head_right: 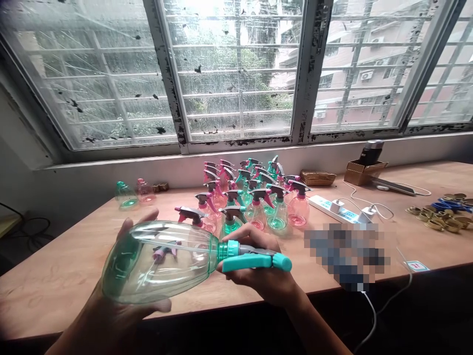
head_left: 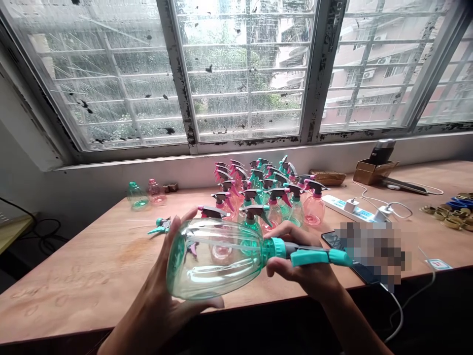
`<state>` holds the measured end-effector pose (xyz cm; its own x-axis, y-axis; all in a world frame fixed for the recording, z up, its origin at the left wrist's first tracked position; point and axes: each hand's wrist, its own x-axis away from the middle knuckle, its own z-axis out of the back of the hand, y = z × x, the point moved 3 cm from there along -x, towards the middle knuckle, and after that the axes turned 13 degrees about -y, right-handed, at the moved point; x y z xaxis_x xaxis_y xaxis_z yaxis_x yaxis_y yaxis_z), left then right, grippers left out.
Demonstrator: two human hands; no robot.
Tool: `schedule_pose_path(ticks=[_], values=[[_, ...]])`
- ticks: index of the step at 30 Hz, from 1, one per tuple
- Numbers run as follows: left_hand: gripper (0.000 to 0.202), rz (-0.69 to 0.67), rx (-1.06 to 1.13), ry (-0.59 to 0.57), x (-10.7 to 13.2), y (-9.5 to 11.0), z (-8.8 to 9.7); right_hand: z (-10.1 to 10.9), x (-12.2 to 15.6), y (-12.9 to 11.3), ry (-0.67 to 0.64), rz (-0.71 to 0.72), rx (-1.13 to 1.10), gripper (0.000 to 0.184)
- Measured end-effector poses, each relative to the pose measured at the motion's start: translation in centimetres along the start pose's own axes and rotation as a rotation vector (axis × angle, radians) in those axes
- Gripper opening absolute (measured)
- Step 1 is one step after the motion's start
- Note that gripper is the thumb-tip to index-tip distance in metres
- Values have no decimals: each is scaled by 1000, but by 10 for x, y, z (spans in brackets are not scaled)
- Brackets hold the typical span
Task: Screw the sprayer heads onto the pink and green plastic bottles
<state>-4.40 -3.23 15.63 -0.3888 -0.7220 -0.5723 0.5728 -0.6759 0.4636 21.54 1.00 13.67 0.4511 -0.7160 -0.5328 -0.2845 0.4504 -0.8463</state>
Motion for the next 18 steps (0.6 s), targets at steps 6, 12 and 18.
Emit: schedule_pose_path(ticks=[6, 12, 18], values=[[107, -19, 31, 9, -4, 4, 6, -1, 0, -2, -33, 2, -24, 30], [110, -42, -28, 10, -4, 4, -2, -4, -4, 1, 2, 38, -68, 25], [106, 74, -58, 19, -10, 15, 1, -2, 0, -6, 33, 33, 44, 29]])
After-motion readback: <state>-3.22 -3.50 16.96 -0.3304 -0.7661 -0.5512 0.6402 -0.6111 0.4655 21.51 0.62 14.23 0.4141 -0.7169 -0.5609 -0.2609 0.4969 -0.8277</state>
